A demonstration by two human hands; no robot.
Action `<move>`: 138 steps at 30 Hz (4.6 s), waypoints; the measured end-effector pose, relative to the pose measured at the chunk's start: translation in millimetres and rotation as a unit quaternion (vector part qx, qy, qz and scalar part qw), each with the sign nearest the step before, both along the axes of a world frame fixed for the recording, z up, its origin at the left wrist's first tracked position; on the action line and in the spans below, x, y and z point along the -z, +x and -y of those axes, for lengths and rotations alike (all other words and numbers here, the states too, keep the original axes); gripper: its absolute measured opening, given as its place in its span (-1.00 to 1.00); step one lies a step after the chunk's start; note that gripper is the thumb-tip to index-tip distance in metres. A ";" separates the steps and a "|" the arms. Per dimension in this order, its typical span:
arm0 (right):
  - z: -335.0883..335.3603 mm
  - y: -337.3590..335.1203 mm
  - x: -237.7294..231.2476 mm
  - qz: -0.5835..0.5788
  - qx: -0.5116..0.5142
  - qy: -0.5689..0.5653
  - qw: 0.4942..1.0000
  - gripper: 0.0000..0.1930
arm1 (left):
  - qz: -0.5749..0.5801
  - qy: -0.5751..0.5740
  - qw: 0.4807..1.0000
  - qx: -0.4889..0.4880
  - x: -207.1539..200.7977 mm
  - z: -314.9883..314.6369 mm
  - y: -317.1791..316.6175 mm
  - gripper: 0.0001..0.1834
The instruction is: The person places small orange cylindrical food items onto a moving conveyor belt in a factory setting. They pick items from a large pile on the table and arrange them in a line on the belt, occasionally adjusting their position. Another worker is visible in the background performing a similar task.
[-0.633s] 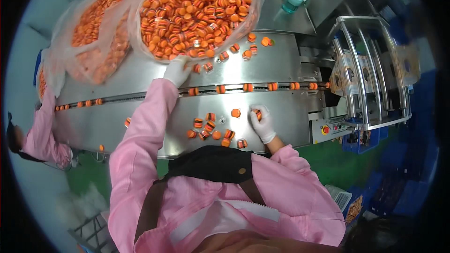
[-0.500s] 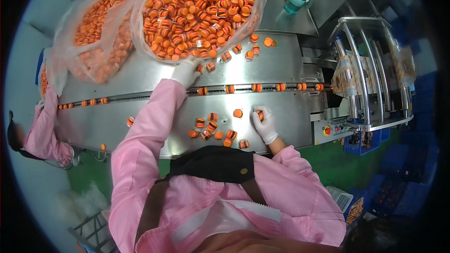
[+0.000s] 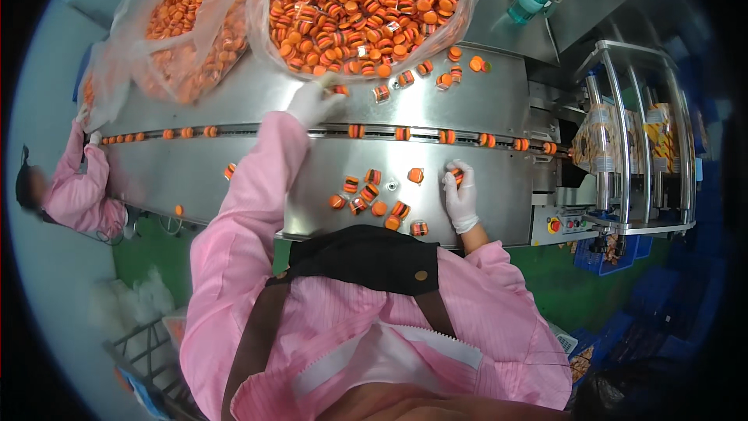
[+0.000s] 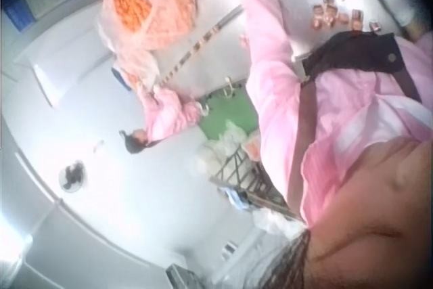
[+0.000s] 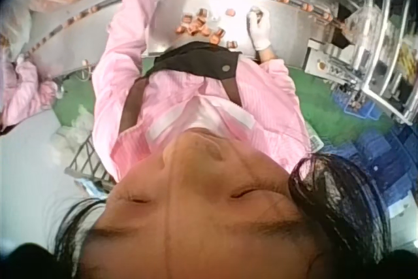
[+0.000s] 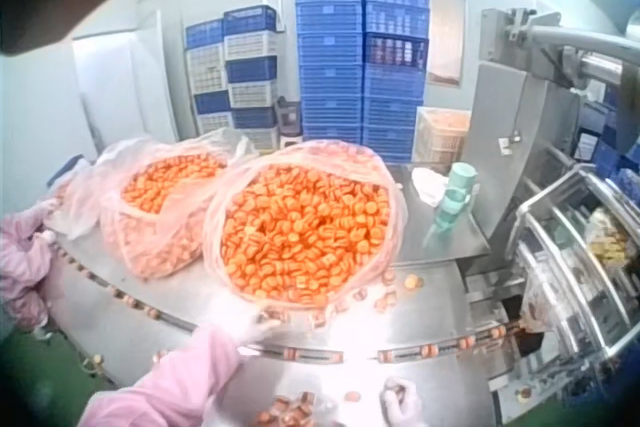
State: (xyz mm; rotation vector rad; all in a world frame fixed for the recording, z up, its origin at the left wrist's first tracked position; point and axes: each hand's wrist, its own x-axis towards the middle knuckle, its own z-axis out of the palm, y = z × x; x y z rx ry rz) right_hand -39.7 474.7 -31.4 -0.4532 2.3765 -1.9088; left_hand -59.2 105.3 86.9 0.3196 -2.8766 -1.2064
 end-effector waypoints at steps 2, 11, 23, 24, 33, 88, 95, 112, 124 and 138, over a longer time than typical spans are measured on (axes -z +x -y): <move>0.3 -0.3 2.8 0.000 -0.001 -0.007 1.000 -0.75 | 0.005 -0.028 0.999 0.016 14.7 35.8 16.8 -0.80; 36.6 -22.1 -49.7 -0.069 -0.032 0.051 0.996 -0.69 | 0.132 -0.131 0.982 0.023 53.5 44.5 49.4 -0.75; 142.7 -74.6 -82.5 -0.019 -0.223 0.385 0.896 -0.70 | 0.057 -0.220 0.969 0.098 25.7 12.5 -31.9 -0.66; 139.6 -78.8 -78.0 -0.035 -0.229 0.407 0.884 -0.71 | 0.097 -0.227 0.962 0.114 26.3 10.3 -35.3 -0.67; 162.2 -112.7 -77.4 -0.195 -0.184 0.344 0.900 -0.62 | -0.033 0.232 0.968 -0.090 51.7 34.9 -0.3 -0.74; 67.5 -6.4 -72.0 0.262 -0.190 -0.100 0.941 -0.82 | -0.093 -0.114 0.985 0.095 8.3 -18.4 73.2 -0.54; 24.8 19.0 -96.2 0.279 -0.210 -0.181 0.919 -0.77 | 0.056 0.249 0.944 0.209 4.5 -155.6 76.0 -0.64; -384.4 -48.5 51.0 0.263 0.359 0.432 0.784 -0.37 | 0.060 0.424 0.898 -0.102 22.3 -95.8 147.6 -0.73; -391.6 -67.1 84.6 0.249 0.363 0.506 0.742 -0.26 | -0.001 0.367 0.902 -0.229 17.0 -89.8 179.2 -0.77; -334.8 9.9 115.2 0.092 0.437 0.437 0.781 -0.48 | -0.062 0.388 0.889 -0.237 19.3 -75.3 188.3 -0.73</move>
